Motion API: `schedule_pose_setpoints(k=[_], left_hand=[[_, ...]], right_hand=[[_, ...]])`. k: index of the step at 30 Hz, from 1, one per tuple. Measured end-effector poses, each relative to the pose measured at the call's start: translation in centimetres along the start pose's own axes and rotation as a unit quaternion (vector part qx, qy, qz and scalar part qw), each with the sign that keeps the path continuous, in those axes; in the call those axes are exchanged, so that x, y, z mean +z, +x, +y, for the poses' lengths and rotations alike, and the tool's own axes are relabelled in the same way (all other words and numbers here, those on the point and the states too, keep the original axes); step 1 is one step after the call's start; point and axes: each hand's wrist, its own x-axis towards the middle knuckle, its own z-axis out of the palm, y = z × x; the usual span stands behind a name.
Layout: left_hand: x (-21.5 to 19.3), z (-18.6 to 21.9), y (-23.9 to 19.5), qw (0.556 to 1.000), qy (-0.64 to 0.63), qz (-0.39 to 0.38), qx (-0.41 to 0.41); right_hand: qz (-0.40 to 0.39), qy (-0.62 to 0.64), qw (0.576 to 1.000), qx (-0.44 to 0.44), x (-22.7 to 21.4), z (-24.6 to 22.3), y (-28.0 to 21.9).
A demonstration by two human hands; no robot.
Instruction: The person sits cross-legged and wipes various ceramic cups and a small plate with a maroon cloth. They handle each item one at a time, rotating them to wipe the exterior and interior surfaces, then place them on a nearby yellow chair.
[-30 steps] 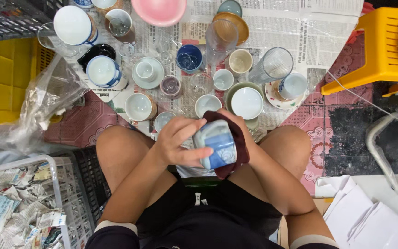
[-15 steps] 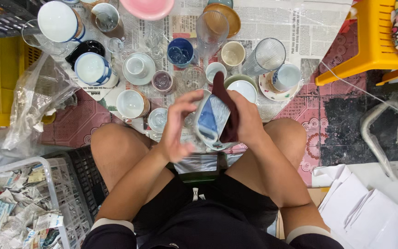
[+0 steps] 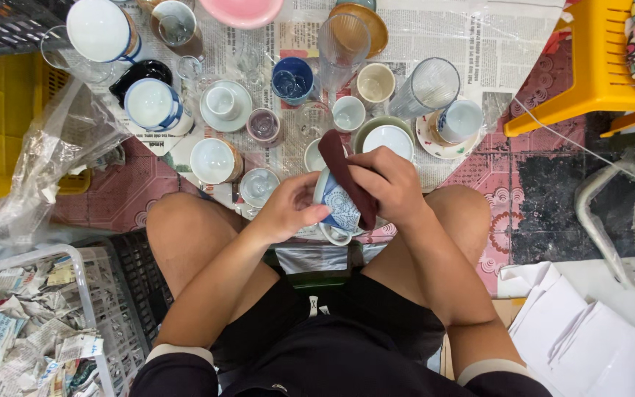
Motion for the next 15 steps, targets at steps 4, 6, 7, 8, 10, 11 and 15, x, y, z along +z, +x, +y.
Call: schedule_pose_setpoints(k=[4, 6, 7, 8, 10, 11, 15], left_hand=[[0.7, 2.2, -0.3, 0.994, 0.106, 0.017, 0.037], [1.1, 3.1, -0.5, 0.981, 0.179, 0.037, 0.061], [1.2, 3.6, -0.5, 0.972, 0.216, 0.048, 0.076], [1.3, 4.1, -0.5, 0.962, 0.252, 0.058, 0.091], [1.6, 5.1, -0.6, 0.946, 0.291, 0.074, 0.125], [1.8, 5.6, -0.7, 0.937, 0.309, 0.08, 0.141], [2.1, 7.4, -0.8, 0.878, 0.423, 0.106, 0.196]], right_hand=[[0.003, 0.04, 0.996, 0.082, 1.3, 0.7, -1.1], [0.008, 0.072, 0.989, 0.132, 2.1, 0.8, -1.9], [0.011, 0.088, 0.984, 0.156, 2.5, 0.9, -2.2], [0.008, 0.125, 0.976, 0.176, 2.7, 1.0, -2.5], [0.004, 0.199, 0.957, 0.213, 3.1, 1.0, -2.7], [-0.006, 0.219, 0.945, 0.242, 3.3, 0.9, -2.7], [-0.042, 0.367, 0.835, 0.407, 3.5, 0.2, -1.6]])
